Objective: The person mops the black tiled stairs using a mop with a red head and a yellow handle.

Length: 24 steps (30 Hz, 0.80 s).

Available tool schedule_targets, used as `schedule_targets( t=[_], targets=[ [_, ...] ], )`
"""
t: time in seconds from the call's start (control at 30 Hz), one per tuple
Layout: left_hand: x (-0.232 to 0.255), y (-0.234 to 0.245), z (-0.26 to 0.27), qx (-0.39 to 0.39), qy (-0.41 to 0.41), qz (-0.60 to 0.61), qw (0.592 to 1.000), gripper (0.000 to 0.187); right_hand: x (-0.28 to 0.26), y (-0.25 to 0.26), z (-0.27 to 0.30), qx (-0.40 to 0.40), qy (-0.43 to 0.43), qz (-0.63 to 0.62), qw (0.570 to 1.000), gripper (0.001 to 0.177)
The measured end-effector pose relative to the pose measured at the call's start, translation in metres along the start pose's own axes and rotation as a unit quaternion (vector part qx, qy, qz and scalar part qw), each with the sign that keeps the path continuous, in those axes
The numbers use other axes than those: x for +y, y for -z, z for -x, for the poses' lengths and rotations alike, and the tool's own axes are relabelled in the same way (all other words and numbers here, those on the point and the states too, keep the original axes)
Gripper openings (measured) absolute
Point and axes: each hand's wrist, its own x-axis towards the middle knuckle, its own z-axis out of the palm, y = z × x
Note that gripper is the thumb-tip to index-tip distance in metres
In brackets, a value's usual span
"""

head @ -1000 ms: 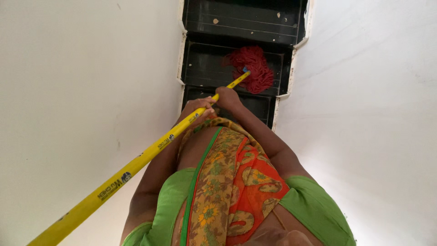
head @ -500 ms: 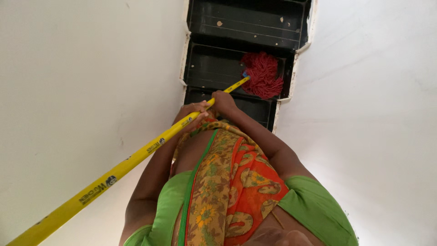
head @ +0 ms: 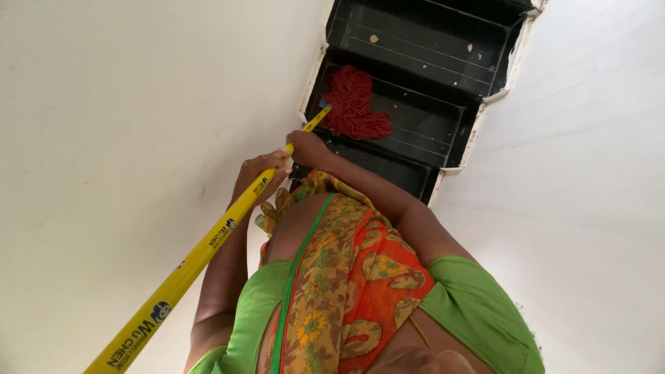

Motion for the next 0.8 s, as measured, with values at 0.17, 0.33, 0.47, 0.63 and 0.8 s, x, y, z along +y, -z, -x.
schedule_targets(
  t=[0.17, 0.33, 0.47, 0.63, 0.8],
  targets=[
    [-0.022, -0.008, -0.011, -0.029, -0.078, 0.037, 0.996, 0.021, 0.004, 0.014, 0.013, 0.001, -0.002, 0.039, 0.999, 0.011],
    [-0.045, -0.029, -0.033, -0.082, -0.024, 0.055, 0.995, 0.012, 0.027, 0.035, 0.04, 0.008, -0.085, 0.047, 0.995, 0.014],
    [-0.056, -0.08, -0.044, -0.128, -0.057, 0.111, 0.984, 0.009, 0.072, 0.034, 0.076, 0.09, -0.11, 0.084, 0.986, 0.015],
    [-0.068, -0.138, -0.042, -0.196, -0.074, 0.119, 0.971, 0.007, 0.099, 0.043, 0.127, 0.106, -0.18, 0.096, 0.973, 0.02],
    [-0.092, -0.158, -0.03, -0.223, -0.099, 0.141, 0.959, 0.011, 0.09, 0.046, 0.143, 0.125, -0.216, 0.078, 0.965, 0.022]
  ],
)
